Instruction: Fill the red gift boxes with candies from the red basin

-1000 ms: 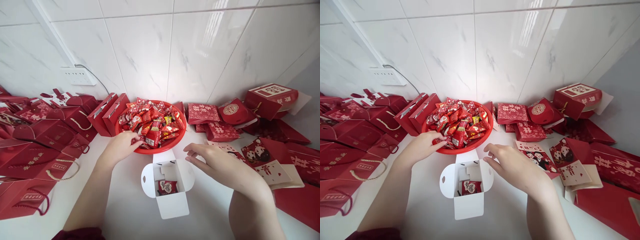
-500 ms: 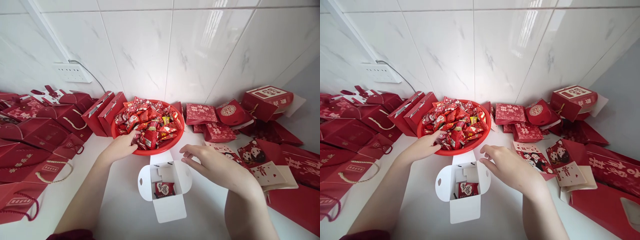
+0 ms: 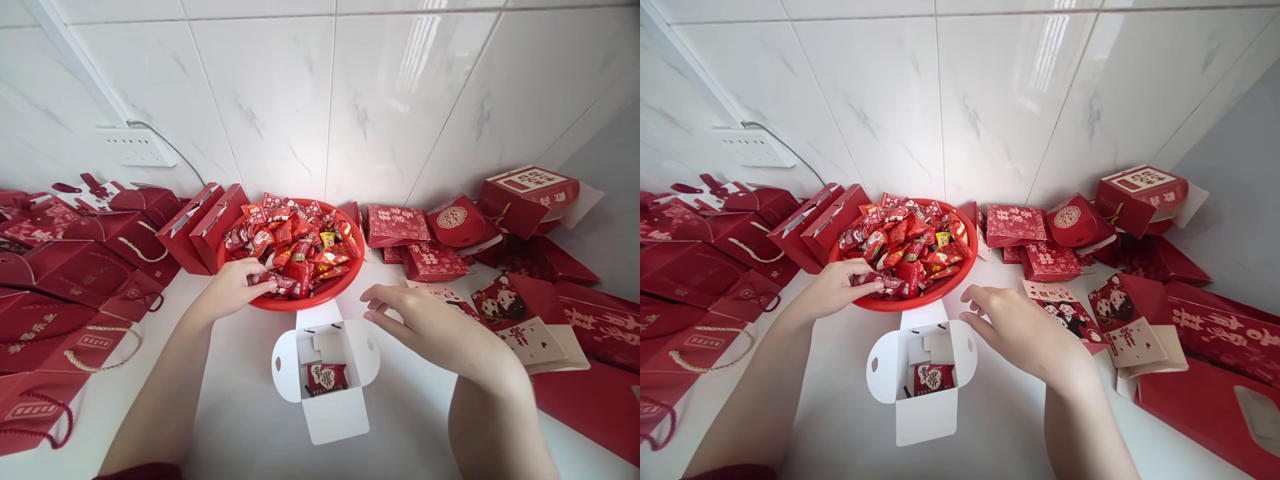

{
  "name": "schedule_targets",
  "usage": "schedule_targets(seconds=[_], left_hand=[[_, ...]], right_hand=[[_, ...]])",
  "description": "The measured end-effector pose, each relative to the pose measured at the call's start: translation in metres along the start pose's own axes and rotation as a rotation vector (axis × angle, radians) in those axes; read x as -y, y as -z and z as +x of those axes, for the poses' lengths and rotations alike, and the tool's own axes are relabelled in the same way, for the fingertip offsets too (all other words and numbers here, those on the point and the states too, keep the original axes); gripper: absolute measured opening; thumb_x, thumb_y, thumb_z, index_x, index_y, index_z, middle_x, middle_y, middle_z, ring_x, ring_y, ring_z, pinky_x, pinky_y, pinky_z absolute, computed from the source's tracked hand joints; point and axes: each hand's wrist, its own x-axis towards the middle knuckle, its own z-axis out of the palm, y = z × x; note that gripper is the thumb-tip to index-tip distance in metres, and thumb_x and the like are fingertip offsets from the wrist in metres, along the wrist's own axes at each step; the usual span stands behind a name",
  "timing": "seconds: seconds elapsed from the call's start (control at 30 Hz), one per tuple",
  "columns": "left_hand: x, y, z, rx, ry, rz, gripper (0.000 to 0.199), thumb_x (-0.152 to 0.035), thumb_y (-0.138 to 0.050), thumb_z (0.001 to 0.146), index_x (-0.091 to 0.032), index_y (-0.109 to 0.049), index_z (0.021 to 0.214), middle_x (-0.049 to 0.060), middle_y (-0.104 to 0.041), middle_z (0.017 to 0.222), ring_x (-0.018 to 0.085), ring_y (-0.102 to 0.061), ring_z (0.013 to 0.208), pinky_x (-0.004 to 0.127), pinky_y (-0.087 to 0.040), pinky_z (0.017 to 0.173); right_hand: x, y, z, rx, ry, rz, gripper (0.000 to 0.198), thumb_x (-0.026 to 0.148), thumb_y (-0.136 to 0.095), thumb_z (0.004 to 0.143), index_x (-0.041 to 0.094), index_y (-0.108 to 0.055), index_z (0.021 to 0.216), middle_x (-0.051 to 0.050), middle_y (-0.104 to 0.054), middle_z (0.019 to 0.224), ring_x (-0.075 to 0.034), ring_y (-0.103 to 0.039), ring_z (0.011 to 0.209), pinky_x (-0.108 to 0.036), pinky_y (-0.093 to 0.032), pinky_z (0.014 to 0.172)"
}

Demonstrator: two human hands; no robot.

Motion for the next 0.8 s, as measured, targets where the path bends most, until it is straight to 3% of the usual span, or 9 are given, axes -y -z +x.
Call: schedule_targets(seconds=[0.13, 0.23, 0.37, 0.47, 0.53, 0.63, 0.73, 0.8], left_hand=[[-0.013, 0.005, -0.008, -0.132, -0.099, -0.063, 0.024, -0.04, -0.064, 0.086, -0.019, -0.068, 0.078, -0.001, -0.056, 0.071, 0.012, -0.052, 0.063, 0.024, -0.042, 0.057], [-0.028, 0.004, -0.018, -0.353, -0.356, -0.115, 0.012, -0.03, -0.065, 0.087, -0.02, -0.071, 0.083, 0.002, -0.062, 0.079, 0.013, -0.058, 0.069, 0.025, -0.048, 0.065], [-0.049, -0.003, -0.032, -0.523, -0.697, -0.044, 0.011, -0.019, -0.067, 0.085, -0.028, -0.073, 0.085, 0.001, -0.063, 0.072, 0.014, -0.058, 0.064, 0.028, -0.049, 0.059], [-0.06, -0.008, -0.039, -0.556, -0.819, 0.098, 0.018, -0.013, -0.066, 0.084, -0.03, -0.072, 0.085, 0.0, -0.064, 0.07, 0.013, -0.058, 0.061, 0.028, -0.049, 0.058], [-0.061, -0.009, -0.041, -0.535, -0.847, 0.165, 0.019, -0.012, -0.064, 0.085, -0.03, -0.071, 0.086, -0.001, -0.064, 0.07, 0.013, -0.058, 0.062, 0.028, -0.049, 0.059], [-0.057, -0.006, -0.042, -0.401, -0.771, 0.231, 0.02, -0.014, -0.058, 0.09, -0.029, -0.071, 0.095, 0.0, -0.066, 0.076, 0.013, -0.06, 0.068, 0.029, -0.05, 0.066], [-0.05, 0.003, -0.043, -0.269, -0.596, 0.296, 0.021, -0.02, -0.051, 0.095, -0.026, -0.069, 0.103, 0.002, -0.069, 0.09, 0.015, -0.063, 0.081, 0.03, -0.05, 0.077], [-0.044, 0.011, -0.044, -0.216, -0.499, 0.321, 0.021, -0.027, -0.048, 0.097, -0.025, -0.069, 0.099, 0.002, -0.07, 0.095, 0.017, -0.064, 0.087, 0.031, -0.049, 0.08]], right_hand=[[0.002, 0.001, 0.002, -0.03, 0.035, 0.02, 0.031, 0.041, -0.039, 0.1, 0.026, -0.062, 0.114, -0.004, -0.071, 0.106, -0.024, -0.066, 0.093, -0.035, -0.048, 0.074], [0.009, 0.0, 0.007, -0.067, 0.092, 0.142, 0.03, 0.042, -0.04, 0.101, 0.025, -0.062, 0.111, -0.004, -0.071, 0.101, -0.021, -0.066, 0.087, -0.034, -0.049, 0.076], [0.02, -0.01, 0.021, -0.068, 0.163, 0.514, 0.032, 0.045, -0.045, 0.1, 0.025, -0.058, 0.12, -0.004, -0.07, 0.107, -0.02, -0.065, 0.095, -0.034, -0.051, 0.084], [0.023, -0.023, 0.033, 0.028, 0.238, 0.853, 0.032, 0.041, -0.051, 0.097, 0.023, -0.056, 0.124, -0.006, -0.067, 0.114, -0.018, -0.063, 0.1, -0.033, -0.053, 0.084], [0.02, -0.029, 0.039, 0.078, 0.269, 0.98, 0.029, 0.037, -0.057, 0.095, 0.021, -0.057, 0.119, -0.006, -0.066, 0.113, -0.018, -0.064, 0.099, -0.032, -0.054, 0.083], [0.014, -0.029, 0.039, 0.057, 0.274, 0.96, 0.024, 0.033, -0.062, 0.091, 0.02, -0.057, 0.111, -0.005, -0.065, 0.107, -0.017, -0.064, 0.092, -0.031, -0.054, 0.079], [0.012, -0.022, 0.032, 0.016, 0.266, 0.719, 0.011, 0.027, -0.06, 0.091, 0.021, -0.057, 0.1, -0.002, -0.066, 0.098, -0.015, -0.064, 0.084, -0.03, -0.052, 0.075], [0.013, -0.02, 0.028, 0.033, 0.271, 0.514, 0.006, 0.02, -0.058, 0.09, 0.021, -0.057, 0.095, 0.0, -0.066, 0.093, -0.014, -0.062, 0.079, -0.028, -0.05, 0.073]])
